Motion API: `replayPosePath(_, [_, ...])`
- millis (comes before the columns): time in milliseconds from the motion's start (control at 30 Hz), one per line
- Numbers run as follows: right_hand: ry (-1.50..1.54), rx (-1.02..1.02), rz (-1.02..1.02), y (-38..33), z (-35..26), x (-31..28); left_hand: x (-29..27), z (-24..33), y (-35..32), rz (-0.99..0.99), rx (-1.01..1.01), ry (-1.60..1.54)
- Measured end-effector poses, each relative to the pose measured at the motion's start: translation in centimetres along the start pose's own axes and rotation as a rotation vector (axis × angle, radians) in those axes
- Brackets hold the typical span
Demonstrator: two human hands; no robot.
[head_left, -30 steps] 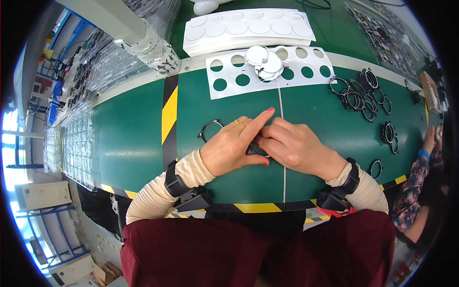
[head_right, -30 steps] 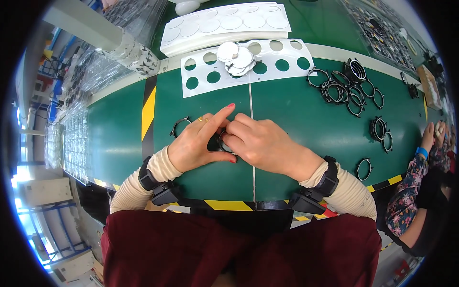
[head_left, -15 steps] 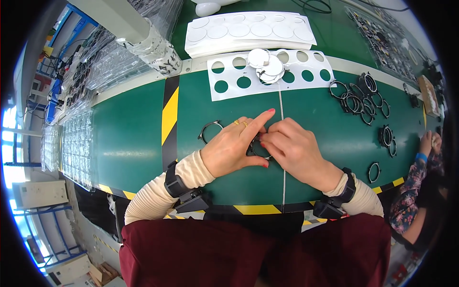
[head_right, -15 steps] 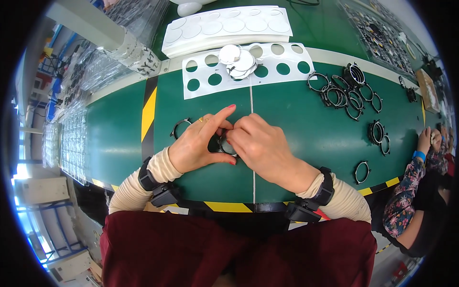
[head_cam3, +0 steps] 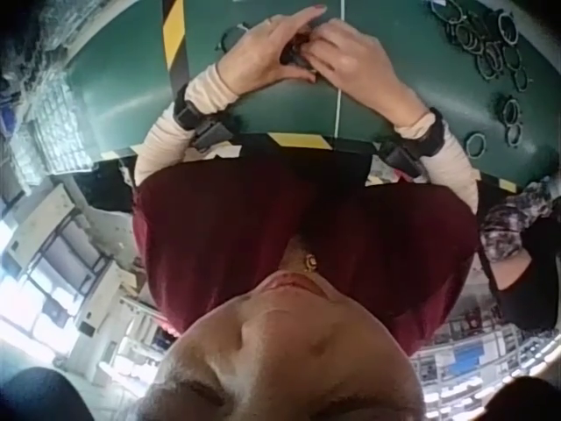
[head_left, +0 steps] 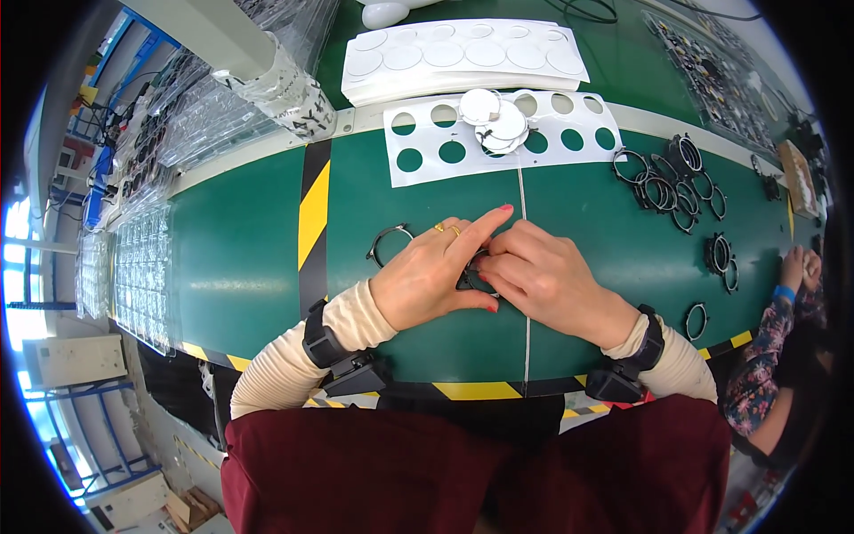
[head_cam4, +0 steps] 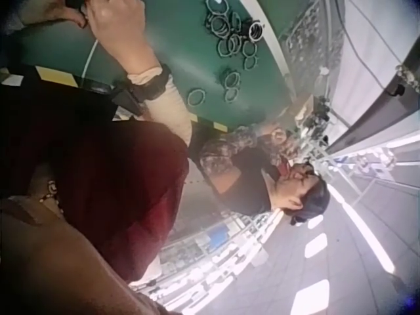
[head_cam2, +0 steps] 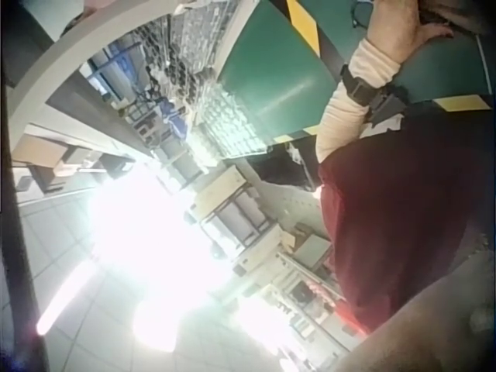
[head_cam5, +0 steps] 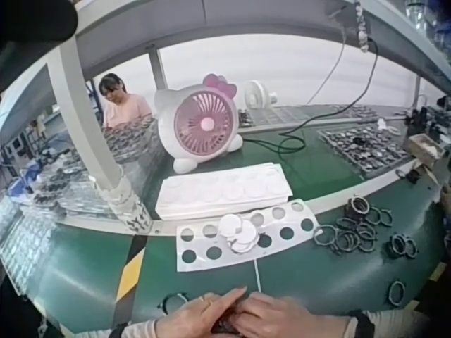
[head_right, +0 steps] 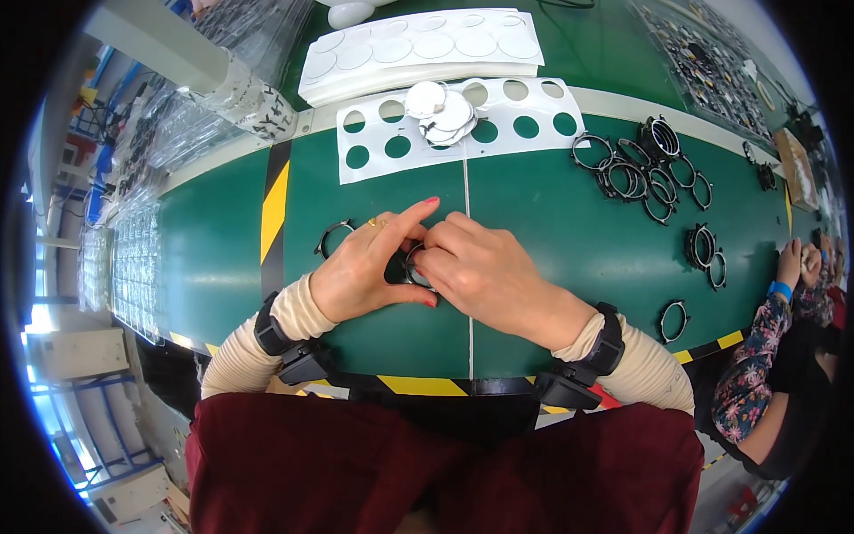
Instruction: Assembling small electronic or mechanical components into circular metal frames at a factory workstation.
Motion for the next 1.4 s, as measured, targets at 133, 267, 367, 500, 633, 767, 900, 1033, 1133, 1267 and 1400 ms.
replayPosePath(133, [0.014, -0.097, -0.054, -0.1, 0.2, -0.4, 0.1, -0.2, 0.1, -0.007, -0.005, -0.009])
replayPosePath(267, [-0.019, -0.175, -0.102, -0.3, -0.2, -1.0, 0.3, -0.3, 0.2, -0.003, 0.008, -0.028])
replayPosePath(367, [-0.071, -0.210, -0.088, -0.3, -0.4, -1.2, 0.0, -0.2, 0.2, -0.016, -0.008, -0.046])
replayPosePath(500, [-0.126, -0.150, -0.077, -0.4, -0.8, -1.2, -1.0, 0.9, 0.7, 0.033, 0.074, 0.214])
replayPosePath(633, [-0.112, -0.120, -0.077, -0.2, -1.3, -1.3, -0.6, 1.4, 0.7, -0.006, -0.002, 0.277])
replayPosePath(767, [-0.089, 0.081, 0.033, -0.1, -1.2, -1.4, -0.3, 1.1, 0.8, 0.013, -0.023, 0.116])
replayPosePath(900, [-0.109, 0.109, 0.028, 0.0, -0.9, -1.1, -0.3, 0.8, 1.1, -0.008, -0.066, 0.058])
replayPosePath(1033, [-0.130, 0.092, 0.033, 0.1, -0.8, -0.9, -0.2, 0.6, 1.2, -0.001, -0.047, 0.035])
replayPosePath(1133, [-0.111, 0.035, 0.024, 0.0, -0.7, -0.9, -0.2, 0.9, 1.3, 0.000, -0.032, 0.049])
replayPosePath(1267, [-0.106, -0.012, 0.004, -0.2, -0.6, -1.1, -0.1, 0.9, 1.3, -0.009, -0.029, 0.054])
replayPosePath(1400, [-0.079, -0.104, -0.075, -0.6, -0.9, -1.8, 0.1, 0.8, 1.3, -0.005, -0.020, 0.041])
Point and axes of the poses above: each hand's wrist, its own y-axis towards the middle knuckle, its own x-axis out of the palm, z = x × y, the point moved 3 cm from there along y, towards the middle knuckle, and after that the axes turned 8 degrees about -x, right-handed, at the moved point
